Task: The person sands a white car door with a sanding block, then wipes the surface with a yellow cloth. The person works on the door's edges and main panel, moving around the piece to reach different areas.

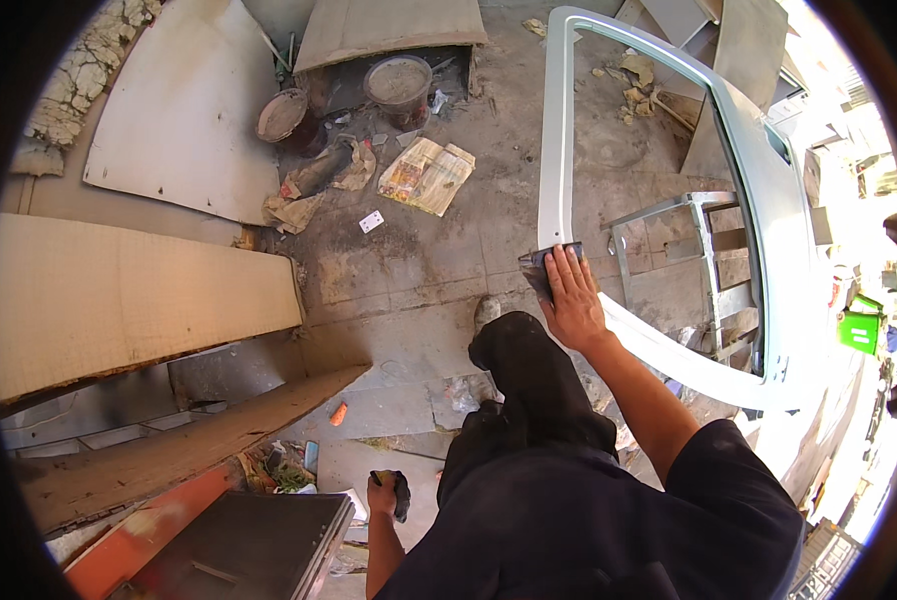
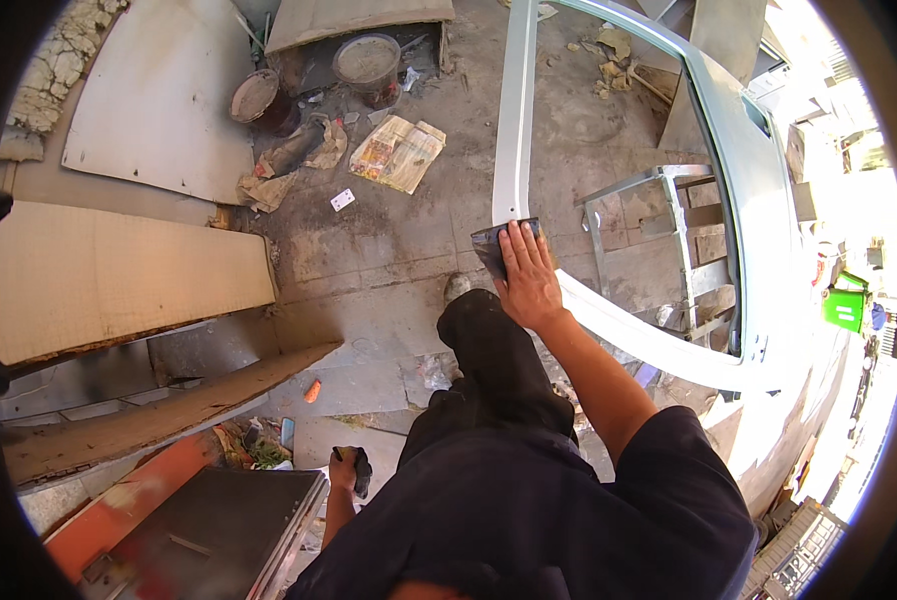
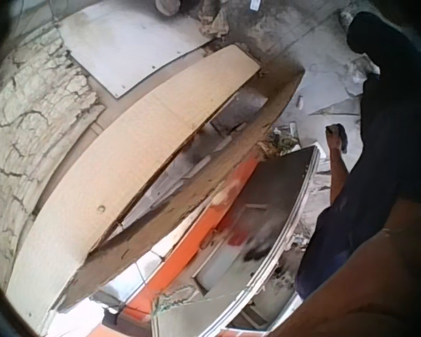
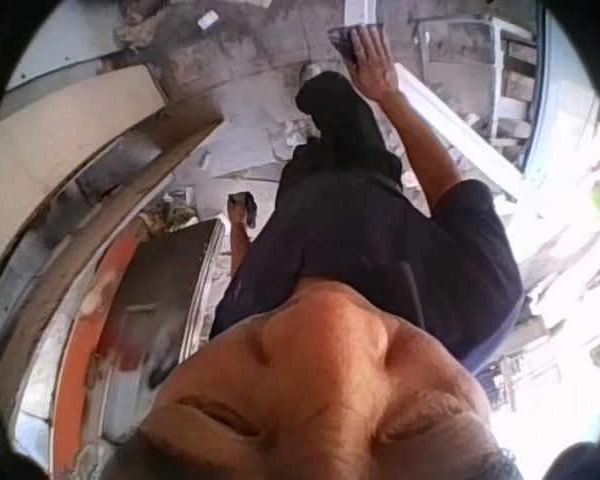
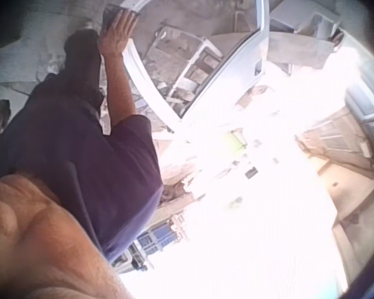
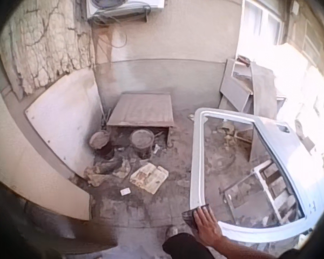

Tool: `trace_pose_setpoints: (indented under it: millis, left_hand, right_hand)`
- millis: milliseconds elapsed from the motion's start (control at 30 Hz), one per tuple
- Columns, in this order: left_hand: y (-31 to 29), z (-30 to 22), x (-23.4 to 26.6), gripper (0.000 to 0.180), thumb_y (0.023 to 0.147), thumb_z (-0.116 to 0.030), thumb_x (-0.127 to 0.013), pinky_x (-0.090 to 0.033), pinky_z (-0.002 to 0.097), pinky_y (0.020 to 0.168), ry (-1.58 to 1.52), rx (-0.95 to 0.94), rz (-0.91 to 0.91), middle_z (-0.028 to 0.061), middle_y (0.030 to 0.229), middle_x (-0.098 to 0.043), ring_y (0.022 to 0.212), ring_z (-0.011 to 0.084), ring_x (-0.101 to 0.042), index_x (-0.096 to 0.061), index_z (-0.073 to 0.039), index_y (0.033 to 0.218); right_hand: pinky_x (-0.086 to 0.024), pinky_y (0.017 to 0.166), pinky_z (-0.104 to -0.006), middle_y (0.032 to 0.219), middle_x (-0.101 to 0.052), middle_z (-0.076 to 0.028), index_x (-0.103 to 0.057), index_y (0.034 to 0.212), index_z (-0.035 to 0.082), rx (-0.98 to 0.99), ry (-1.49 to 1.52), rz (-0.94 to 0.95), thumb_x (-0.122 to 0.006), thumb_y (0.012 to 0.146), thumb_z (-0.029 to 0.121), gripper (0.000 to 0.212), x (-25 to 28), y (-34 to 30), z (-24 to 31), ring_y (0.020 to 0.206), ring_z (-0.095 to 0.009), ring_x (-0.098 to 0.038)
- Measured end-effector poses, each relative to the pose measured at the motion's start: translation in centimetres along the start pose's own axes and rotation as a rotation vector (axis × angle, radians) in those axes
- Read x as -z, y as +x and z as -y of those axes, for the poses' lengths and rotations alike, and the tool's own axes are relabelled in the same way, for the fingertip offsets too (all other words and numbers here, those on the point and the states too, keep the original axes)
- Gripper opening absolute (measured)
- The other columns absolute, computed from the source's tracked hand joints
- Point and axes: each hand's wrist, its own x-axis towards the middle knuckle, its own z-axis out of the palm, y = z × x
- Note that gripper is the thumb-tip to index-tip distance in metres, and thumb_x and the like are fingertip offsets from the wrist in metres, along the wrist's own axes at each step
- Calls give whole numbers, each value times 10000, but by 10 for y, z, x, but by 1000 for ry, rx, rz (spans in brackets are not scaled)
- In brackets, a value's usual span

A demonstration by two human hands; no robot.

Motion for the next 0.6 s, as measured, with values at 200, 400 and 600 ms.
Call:
trace_pose_setpoints:
  millis: [200, 400, 600]
  left_hand:
    - [4, -102, -21, 462, 955, -375, -835, -618, 441, 802, 220, -43, 89, 143, 1102, -791, 920, 251, -760, -725, -24, 1236]
    - [2, -262, 5, 499, 965, -378, -829, -597, 440, 911, 521, -227, 159, 156, 1122, -795, 1017, 293, -761, -717, -13, 1286]
    - [-12, -364, 20, 505, 963, -259, -816, -579, 423, 971, 324, -101, 77, 133, 1211, -781, 1096, 276, -744, -692, -7, 1383]
  right_hand:
    - [-207, 1414, -620, 1861, -270, -314, -322, 1769, -76, -104, 68, -48, -699, 1084, 282, 859, 5, 78, -24, 1727, -520, -261]
    - [-225, 1421, -561, 1873, -308, -229, -381, 1769, -18, -392, 13, -211, -650, 1109, 330, 794, 2, 246, -119, 1736, -408, -298]
    - [-176, 1426, -601, 1893, -258, -247, -337, 1791, -24, -301, 159, 49, -755, 1012, 321, 948, 22, 102, -21, 1762, -446, -229]
